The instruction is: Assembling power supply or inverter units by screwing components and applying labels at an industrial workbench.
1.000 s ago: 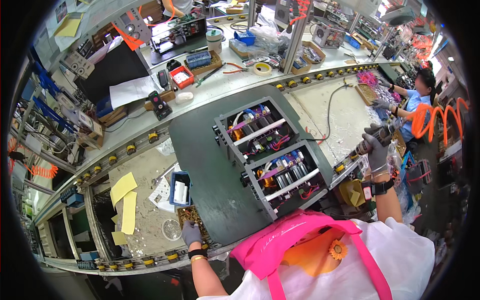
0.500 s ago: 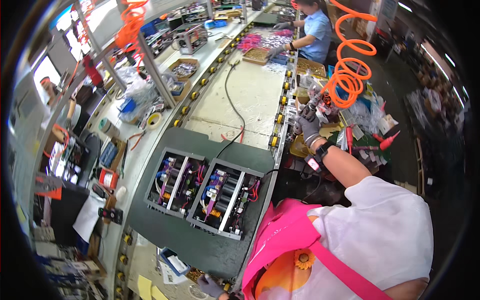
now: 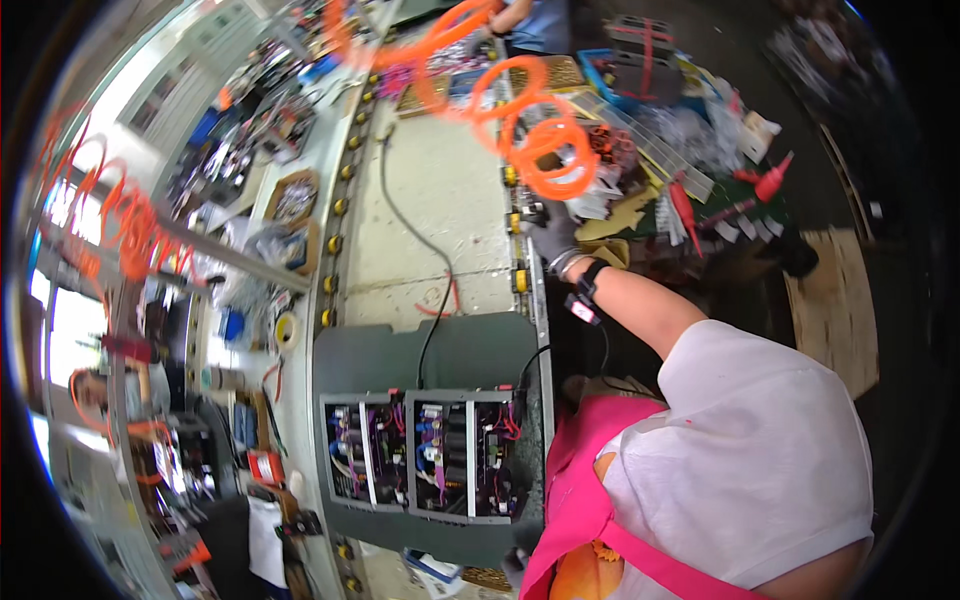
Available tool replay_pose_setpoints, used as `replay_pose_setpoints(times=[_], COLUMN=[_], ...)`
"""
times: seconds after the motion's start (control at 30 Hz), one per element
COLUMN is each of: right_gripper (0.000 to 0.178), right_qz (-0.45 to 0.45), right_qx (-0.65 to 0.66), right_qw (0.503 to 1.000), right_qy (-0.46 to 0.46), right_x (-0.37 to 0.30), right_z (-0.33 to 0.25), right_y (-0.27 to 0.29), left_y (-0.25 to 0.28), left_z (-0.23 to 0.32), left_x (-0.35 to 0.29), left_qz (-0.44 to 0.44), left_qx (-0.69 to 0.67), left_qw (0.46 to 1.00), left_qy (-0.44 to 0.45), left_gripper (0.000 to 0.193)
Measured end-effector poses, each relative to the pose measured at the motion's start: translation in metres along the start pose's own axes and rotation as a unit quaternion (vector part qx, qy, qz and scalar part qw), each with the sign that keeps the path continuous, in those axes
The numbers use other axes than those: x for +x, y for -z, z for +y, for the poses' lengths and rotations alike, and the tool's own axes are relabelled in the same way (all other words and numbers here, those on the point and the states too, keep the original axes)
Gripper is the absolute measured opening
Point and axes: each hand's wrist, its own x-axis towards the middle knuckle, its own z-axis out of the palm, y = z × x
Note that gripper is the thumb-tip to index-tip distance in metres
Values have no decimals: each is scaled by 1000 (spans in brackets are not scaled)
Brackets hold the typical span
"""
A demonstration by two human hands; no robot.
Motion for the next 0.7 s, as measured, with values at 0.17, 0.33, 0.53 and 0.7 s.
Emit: replay_pose_setpoints(times=[0.17,0.33,0.53,0.7], right_gripper=[52,36,32,51], right_qz=[73,63,134,-121], right_qx=[-240,-116,-395,-478], right_qw=[968,988,900,820], right_qy=[-2,83,-126,-290], right_x=[15,26,67,87], right_z=[-20,-28,85,96], right_y=[6,92,282,299], left_y=[-9,-36,-68,-90], left_z=[46,72,99,112], left_x=[45,72,94,108], left_qz=[-45,-79,-111,-129], left_qx=[42,46,44,50], left_qw=[992,978,958,943], left_qy=[-112,-186,-261,-302], left_gripper=[38,41,45,48])
